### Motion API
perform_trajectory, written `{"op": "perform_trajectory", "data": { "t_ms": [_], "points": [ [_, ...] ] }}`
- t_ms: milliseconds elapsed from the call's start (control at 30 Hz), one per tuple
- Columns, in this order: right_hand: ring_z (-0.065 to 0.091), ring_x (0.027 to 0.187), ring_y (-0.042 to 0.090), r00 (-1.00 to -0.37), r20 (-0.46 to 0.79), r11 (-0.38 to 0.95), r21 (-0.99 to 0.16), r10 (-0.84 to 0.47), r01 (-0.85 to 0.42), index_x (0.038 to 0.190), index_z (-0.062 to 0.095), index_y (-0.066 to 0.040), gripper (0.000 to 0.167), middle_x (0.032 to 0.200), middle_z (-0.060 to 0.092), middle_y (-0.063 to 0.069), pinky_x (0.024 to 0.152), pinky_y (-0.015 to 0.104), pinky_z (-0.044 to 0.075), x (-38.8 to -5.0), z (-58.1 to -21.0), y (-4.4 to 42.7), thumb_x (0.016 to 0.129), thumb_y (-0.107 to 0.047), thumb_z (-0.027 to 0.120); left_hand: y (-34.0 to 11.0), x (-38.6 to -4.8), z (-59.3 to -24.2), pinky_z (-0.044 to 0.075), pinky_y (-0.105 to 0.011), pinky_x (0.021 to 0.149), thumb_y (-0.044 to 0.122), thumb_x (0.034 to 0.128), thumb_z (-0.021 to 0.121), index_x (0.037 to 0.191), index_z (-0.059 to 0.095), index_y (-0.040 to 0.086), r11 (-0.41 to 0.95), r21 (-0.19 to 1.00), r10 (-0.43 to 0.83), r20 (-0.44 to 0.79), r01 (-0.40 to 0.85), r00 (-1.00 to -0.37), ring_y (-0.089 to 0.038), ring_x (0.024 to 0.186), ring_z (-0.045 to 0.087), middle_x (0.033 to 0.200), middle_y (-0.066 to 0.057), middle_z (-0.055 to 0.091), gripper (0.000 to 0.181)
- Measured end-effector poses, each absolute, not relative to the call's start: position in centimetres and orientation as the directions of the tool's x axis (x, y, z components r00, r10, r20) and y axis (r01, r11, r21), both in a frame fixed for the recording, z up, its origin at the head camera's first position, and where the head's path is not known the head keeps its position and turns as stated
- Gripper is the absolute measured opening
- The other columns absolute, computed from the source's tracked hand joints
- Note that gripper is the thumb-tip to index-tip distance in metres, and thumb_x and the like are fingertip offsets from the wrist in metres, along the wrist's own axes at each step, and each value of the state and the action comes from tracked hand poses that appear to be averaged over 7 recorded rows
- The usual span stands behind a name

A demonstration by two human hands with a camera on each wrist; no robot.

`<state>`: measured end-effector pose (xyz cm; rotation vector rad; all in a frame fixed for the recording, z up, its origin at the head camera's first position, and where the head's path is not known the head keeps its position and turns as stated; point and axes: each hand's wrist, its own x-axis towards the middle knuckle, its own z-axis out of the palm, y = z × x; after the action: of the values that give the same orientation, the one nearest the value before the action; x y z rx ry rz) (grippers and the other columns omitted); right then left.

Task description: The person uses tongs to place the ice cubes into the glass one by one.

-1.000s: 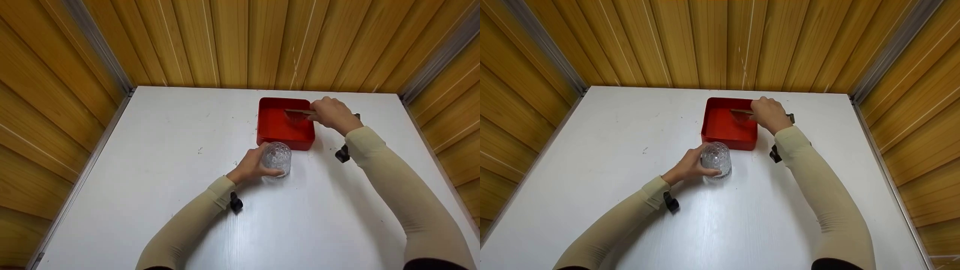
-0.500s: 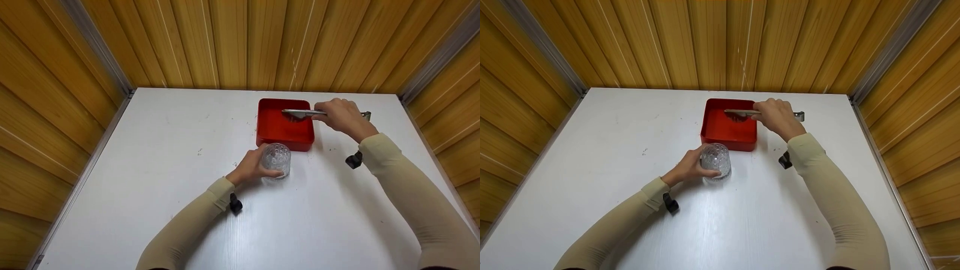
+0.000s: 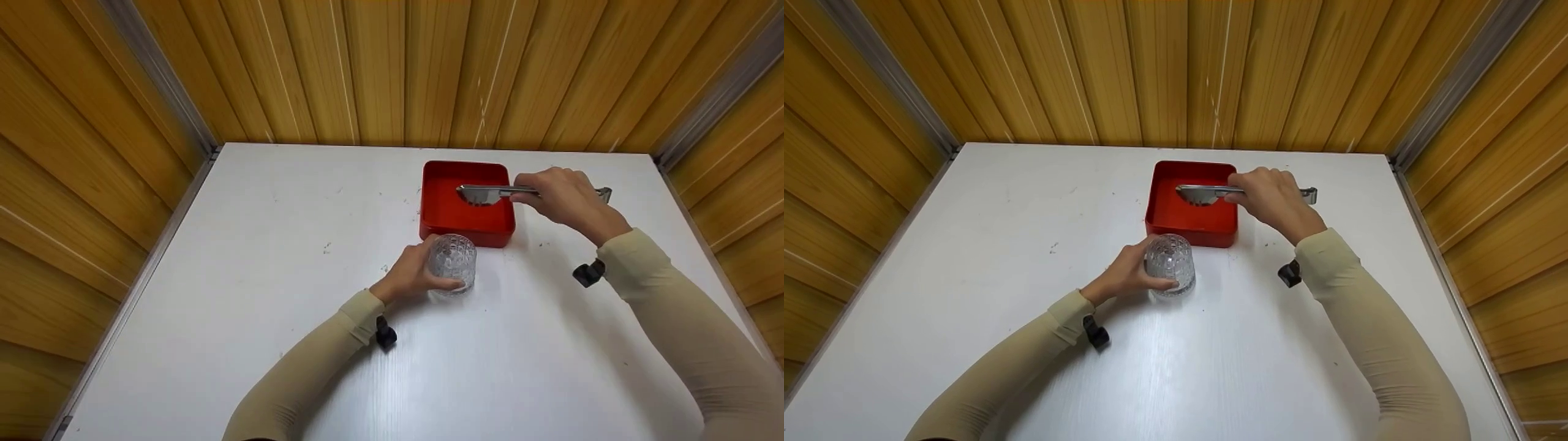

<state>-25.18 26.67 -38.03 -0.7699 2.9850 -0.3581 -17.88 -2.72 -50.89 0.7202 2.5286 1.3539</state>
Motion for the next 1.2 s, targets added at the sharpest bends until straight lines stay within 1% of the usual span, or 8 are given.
{"op": "perform_trajectory", "data": {
  "t_ms": [233,467,700,833,967,1200],
  "points": [
    [0.053,0.068,0.02,-0.867,0.006,0.841,-0.241,-0.498,-0.485,0.101,0.073,-0.016,0.007,0.076,0.067,-0.003,0.059,0.035,0.041,-24.0,-37.5,26.3,0.096,-0.021,0.074,-2.7,-17.9,-50.8,0.054,-0.025,0.087,0.04,0.0762,0.091,0.135,0.053,0.012,0.458,0.818,0.501,0.086,0.348,-0.861,-0.016,0.099,0.067,0.115,-0.005,0.073,0.076],
    [0.053,0.066,0.018,-0.849,0.033,0.818,-0.249,-0.527,-0.518,0.1,0.073,-0.015,0.008,0.075,0.067,-0.003,0.059,0.034,0.042,-23.0,-37.2,26.1,0.095,-0.02,0.076,-2.7,-17.8,-50.7,0.054,-0.025,0.086,0.04,0.0768,0.091,0.136,0.053,0.012,0.47,0.812,0.502,0.075,0.345,-0.862,-0.015,0.099,0.066,0.115,-0.005,0.072,0.075],
    [0.055,0.067,0.017,-0.829,0.044,0.794,-0.264,-0.557,-0.547,0.103,0.075,-0.016,0.01,0.081,0.071,-0.004,0.062,0.033,0.046,-22.0,-36.8,25.7,0.094,-0.02,0.077,-2.9,-17.7,-50.6,0.054,-0.026,0.089,0.04,0.0767,0.091,0.136,0.052,0.014,0.464,0.818,0.501,0.073,0.339,-0.862,-0.016,0.101,0.066,0.118,-0.005,0.072,0.076],
    [0.054,0.065,0.014,-0.815,0.058,0.776,-0.271,-0.577,-0.569,0.1,0.074,-0.017,0.008,0.078,0.069,-0.007,0.06,0.032,0.045,-21.4,-36.8,25.6,0.094,-0.021,0.077,-2.9,-17.7,-50.6,0.054,-0.027,0.09,0.041,0.0769,0.091,0.137,0.052,0.014,0.462,0.822,0.499,0.069,0.332,-0.864,-0.015,0.102,0.066,0.119,-0.004,0.072,0.076],
    [0.051,0.062,0.011,-0.791,0.081,0.75,-0.272,-0.607,-0.603,0.095,0.072,-0.017,0.006,0.074,0.064,-0.01,0.057,0.031,0.042,-20.7,-36.9,25.5,0.094,-0.02,0.076,-3.0,-17.6,-50.5,0.053,-0.027,0.091,0.041,0.0773,0.09,0.139,0.051,0.015,0.464,0.823,0.499,0.062,0.327,-0.864,-0.015,0.104,0.065,0.121,-0.004,0.071,0.078],
    [0.049,0.061,0.012,-0.768,0.072,0.719,-0.305,-0.637,-0.625,0.095,0.072,-0.016,0.006,0.072,0.061,-0.009,0.056,0.031,0.041,-19.7,-37.1,25.0,0.095,-0.02,0.076,-3.1,-17.5,-50.4,0.053,-0.027,0.092,0.041,0.0765,0.091,0.139,0.051,0.014,0.461,0.831,0.5,0.046,0.311,-0.865,-0.014,0.105,0.064,0.122,-0.004,0.07,0.079]
  ]
}}
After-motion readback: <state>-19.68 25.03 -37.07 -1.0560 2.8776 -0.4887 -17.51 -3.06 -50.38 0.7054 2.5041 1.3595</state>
